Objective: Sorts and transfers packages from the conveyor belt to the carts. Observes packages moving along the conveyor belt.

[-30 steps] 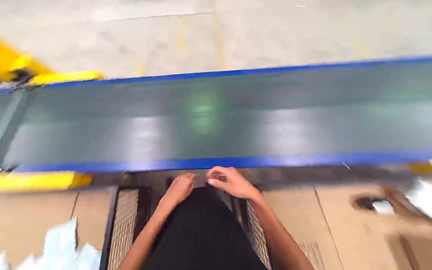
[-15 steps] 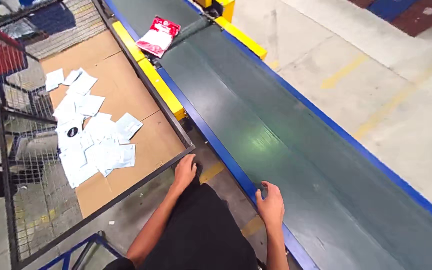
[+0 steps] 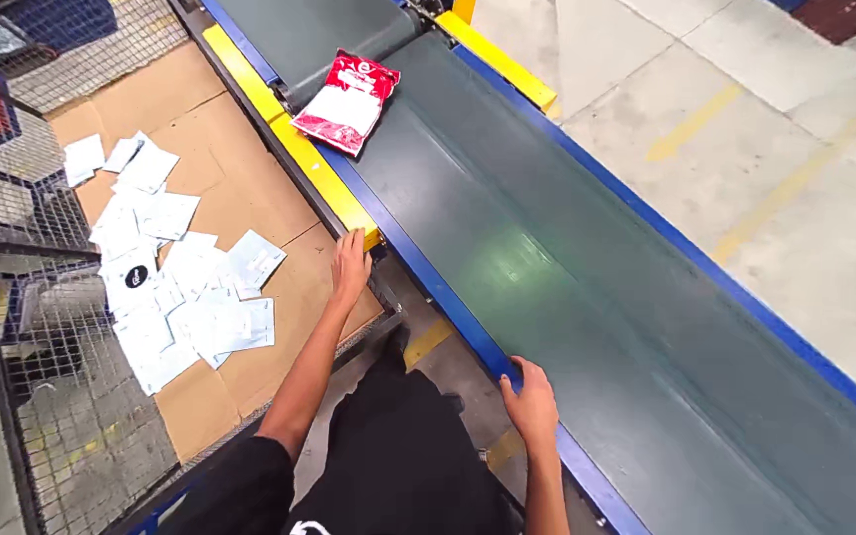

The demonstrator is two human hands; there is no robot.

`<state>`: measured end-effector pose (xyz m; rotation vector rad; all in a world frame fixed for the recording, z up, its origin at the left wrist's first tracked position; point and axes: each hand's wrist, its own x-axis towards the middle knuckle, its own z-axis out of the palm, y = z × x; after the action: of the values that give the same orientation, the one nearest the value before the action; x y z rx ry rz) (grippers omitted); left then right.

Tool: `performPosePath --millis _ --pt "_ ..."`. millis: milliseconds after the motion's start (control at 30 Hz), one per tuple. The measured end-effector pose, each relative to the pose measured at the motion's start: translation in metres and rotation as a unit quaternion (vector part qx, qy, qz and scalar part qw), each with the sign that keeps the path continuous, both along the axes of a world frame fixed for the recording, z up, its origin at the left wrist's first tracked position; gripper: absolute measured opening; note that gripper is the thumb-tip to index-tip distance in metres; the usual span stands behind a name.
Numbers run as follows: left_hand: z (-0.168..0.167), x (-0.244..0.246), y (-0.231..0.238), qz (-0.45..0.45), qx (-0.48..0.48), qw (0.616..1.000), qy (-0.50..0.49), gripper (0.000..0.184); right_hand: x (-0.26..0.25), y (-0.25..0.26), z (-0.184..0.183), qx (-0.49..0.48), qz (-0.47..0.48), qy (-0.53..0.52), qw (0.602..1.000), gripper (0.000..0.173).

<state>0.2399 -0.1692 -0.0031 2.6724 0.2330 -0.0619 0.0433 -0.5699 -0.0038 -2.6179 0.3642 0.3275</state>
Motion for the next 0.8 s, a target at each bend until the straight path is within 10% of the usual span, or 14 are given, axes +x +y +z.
performPosePath --millis 233,400,567,800 --pt "-0.034 0.156 0.023 -0.018 0.055 0.994 -0.098 0.054 -0.024 0.006 -0.003 0.02 -0.038 -0.11 0.993 0.032" --pt "-0.055 0.18 0.004 0.027 0.029 0.99 -0.133 0.032 -0.017 0.012 0.0 0.119 -0.084 -0.137 0.98 0.034" --pt "-0.039 0.123 -0.048 -0.088 -0.035 0.978 -0.183 0.029 0.02 0.029 0.0 0.322 -0.12 -0.107 0.933 0.035" --pt "-0.021 -0.107 -0.163 -0.338 -0.226 0.911 -0.071 0.029 0.065 0.044 -0.022 0.665 -0.256 0.056 0.7 0.058"
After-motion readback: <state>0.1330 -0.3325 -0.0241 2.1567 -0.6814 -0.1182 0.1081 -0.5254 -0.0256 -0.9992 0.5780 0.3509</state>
